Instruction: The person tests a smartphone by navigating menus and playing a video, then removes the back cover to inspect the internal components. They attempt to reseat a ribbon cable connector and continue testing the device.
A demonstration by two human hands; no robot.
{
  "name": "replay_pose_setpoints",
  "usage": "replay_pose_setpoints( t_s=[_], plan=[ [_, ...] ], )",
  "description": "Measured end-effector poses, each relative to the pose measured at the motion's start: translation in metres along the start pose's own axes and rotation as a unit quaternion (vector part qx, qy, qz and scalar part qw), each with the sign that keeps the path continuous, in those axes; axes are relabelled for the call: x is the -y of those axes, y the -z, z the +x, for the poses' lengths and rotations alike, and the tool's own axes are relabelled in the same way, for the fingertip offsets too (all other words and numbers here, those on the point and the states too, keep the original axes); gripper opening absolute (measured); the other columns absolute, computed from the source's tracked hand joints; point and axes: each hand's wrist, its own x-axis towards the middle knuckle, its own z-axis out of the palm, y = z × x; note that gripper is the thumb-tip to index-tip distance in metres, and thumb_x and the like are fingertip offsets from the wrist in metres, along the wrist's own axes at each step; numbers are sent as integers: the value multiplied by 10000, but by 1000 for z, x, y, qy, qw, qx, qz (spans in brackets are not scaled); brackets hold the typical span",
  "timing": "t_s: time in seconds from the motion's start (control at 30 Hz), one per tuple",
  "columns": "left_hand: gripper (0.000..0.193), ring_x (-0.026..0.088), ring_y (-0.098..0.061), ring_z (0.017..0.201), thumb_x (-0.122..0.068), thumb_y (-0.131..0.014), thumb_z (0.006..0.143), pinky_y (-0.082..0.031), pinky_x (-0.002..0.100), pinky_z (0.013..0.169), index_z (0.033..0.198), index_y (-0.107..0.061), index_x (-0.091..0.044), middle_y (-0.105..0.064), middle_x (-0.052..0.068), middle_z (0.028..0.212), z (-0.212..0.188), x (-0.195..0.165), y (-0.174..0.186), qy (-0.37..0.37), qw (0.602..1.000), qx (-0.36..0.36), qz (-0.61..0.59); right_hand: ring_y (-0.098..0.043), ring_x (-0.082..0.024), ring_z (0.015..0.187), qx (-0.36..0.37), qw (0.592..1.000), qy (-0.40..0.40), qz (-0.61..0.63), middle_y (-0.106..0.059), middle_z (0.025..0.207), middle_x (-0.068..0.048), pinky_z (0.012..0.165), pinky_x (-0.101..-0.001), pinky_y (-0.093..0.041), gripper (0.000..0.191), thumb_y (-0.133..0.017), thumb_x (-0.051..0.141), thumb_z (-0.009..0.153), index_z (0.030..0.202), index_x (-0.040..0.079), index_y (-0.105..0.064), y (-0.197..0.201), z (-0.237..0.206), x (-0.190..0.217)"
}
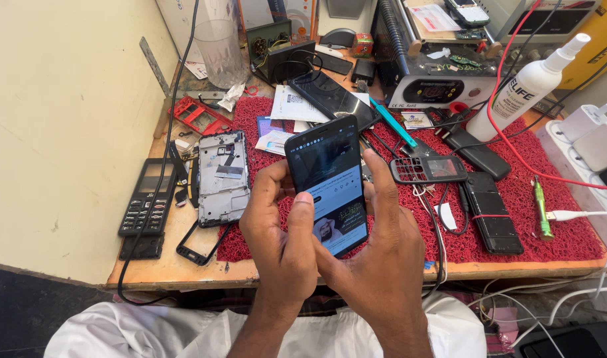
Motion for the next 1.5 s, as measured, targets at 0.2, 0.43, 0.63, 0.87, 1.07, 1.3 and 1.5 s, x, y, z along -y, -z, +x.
replay_pose_setpoints(
  t_s=[0.2, 0.43, 0.63, 0.87, 1.07, 1.3, 1.5],
  plan=[
    [319, 143, -651, 1014, -24, -476, 957, -548, 300, 946, 1232, -590, 92, -692, 142, 1083, 0, 1, 2, 1, 1000, 10, -3, -741, -364, 1076, -1, 1000, 0, -2, -712, 1142, -240, 1023, -464, -555, 1046, -882, 361, 724, 1550, 65, -312, -1, 1, 0],
    [327, 144, -645, 1005, -27, -469, 957, -545, 299, 939, 1237, -587, 95, -689, 145, 1082, 1, 2, 3, 3, 1000, 12, -9, -713, -383, 1127, -7, 1000, 9, -7, -663, 1288, -265, 1015, -468, -550, 1061, -885, 358, 711, 1547, 57, -305, -1, 0, -1],
    [327, 140, -640, 999, -29, -467, 960, -541, 298, 930, 1236, -593, 93, -690, 141, 1077, 2, 2, 3, -2, 1000, 11, 0, -723, -379, 1108, -2, 1000, -7, -5, -687, 1220, -246, 1005, -468, -553, 1072, -885, 371, 703, 1553, 69, -305, 0, 0, -1],
    [330, 136, -640, 991, -31, -452, 962, -544, 298, 924, 1236, -591, 92, -688, 139, 1074, 2, 2, 4, 4, 1000, 11, -6, -724, -390, 1060, -6, 1000, -2, -28, -710, 1155, -243, 946, -474, -554, 1072, -895, 383, 693, 1545, 83, -317, 0, 0, -2],
    [328, 138, -639, 988, -25, -444, 968, -544, 299, 923, 1239, -586, 93, -688, 141, 1072, 3, 4, 4, 6, 1000, 15, -11, -736, -382, 1041, -10, 1000, 8, -22, -712, 1132, -234, 964, -468, -564, 1057, -892, 391, 708, 1547, 88, -327, 0, 1, -2],
    [337, 135, -632, 1012, -25, -443, 970, -534, 300, 945, 1252, -576, 102, -682, 154, 1106, 1, 4, 5, 10, 1000, 17, -19, -748, -334, 920, 18, 1000, -14, -16, -740, 1052, -177, 840, -442, -564, 1068, -894, 392, 691, 1543, 93, -324, 2, 2, 0],
    [402, 172, -606, 1123, -162, -445, 1033, -485, 322, 1043, 1301, -591, 101, -657, 149, 1207, 4, 7, 14, 10, 996, 68, -59, -773, -252, 995, 45, 980, -46, 191, -767, 1120, -159, 895, -387, -603, 1087, -869, 350, 752, 1599, 80, -244, 4, -2, -13]
  ],
)
